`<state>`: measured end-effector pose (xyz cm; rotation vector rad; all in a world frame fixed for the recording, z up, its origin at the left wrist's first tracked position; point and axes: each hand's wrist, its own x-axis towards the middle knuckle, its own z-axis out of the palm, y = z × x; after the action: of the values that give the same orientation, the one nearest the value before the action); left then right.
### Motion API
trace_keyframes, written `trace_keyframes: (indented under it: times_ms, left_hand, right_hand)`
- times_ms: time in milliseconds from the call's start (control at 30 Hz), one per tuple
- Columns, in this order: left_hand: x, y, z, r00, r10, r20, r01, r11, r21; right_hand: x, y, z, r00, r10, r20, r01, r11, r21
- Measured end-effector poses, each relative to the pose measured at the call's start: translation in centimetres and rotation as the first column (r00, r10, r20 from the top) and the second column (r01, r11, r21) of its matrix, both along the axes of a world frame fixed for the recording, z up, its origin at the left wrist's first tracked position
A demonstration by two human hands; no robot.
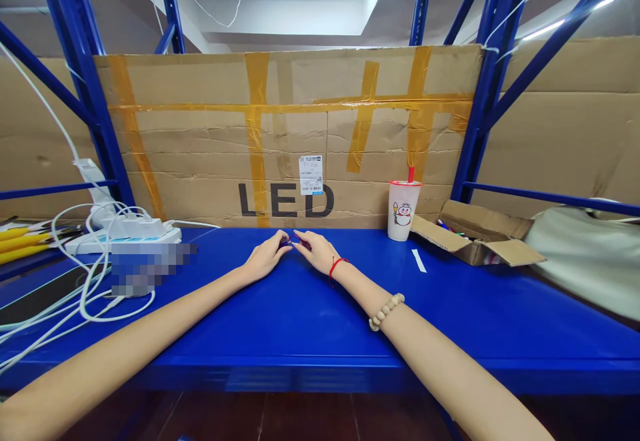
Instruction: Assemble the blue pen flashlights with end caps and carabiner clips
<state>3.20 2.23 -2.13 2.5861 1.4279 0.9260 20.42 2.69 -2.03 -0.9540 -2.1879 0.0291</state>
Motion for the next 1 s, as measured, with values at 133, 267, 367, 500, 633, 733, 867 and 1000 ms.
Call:
trace_keyframes:
  times_ms: [133, 267, 367, 500, 633, 733, 867, 1000]
  left_hand:
    - [-0.2, 0.3, -0.2, 0.996, -0.01, -0.09, 0.016, 0.998, 0.064]
    - [-0.3, 0.5, -0.2, 0.982, 0.025, -0.188, -0.006, 0.995, 0.104]
    - [-0.3, 0.5, -0.3, 0.981, 0.031, -0.191, -0.01, 0.994, 0.11]
    - [-0.5, 1.1, -0.6, 0.989, -0.041, -0.144, 0.053, 0.996, 0.078]
    - [-0.6, 1.7, -1.0, 0.985, -0.158, -0.073, 0.159, 0.987, 0.003]
    - [-0.4, 1.5, -0.9, 0.978, -0.171, -0.118, 0.173, 0.985, -0.001]
    - [-0.1, 0.7, -0.5, 0.966, -0.139, -0.219, 0.136, 0.99, -0.031]
    - [0.1, 0.3, -0.3, 0.962, -0.071, -0.265, 0.06, 0.997, -0.049]
  right_hand:
    - [0.2, -0.1, -0.1, 0.999, -0.001, 0.033, 0.004, 0.996, -0.093]
    - [0.2, -0.8, 0.4, 0.988, -0.048, 0.144, 0.067, 0.989, -0.131]
    - [0.1, -1.1, 0.7, 0.981, -0.079, 0.175, 0.102, 0.986, -0.129]
    - [0.3, -0.9, 0.9, 0.967, -0.197, 0.165, 0.207, 0.977, -0.047]
    - [0.8, -0.3, 0.6, 0.937, -0.322, 0.137, 0.328, 0.945, -0.017]
    - [1.1, 0.1, 0.0, 0.908, -0.354, 0.223, 0.378, 0.923, -0.073]
    - [1.2, 0.5, -0.5, 0.895, -0.302, 0.329, 0.37, 0.914, -0.169]
    - [1.4, 1.0, -0.6, 0.919, -0.236, 0.315, 0.296, 0.942, -0.157]
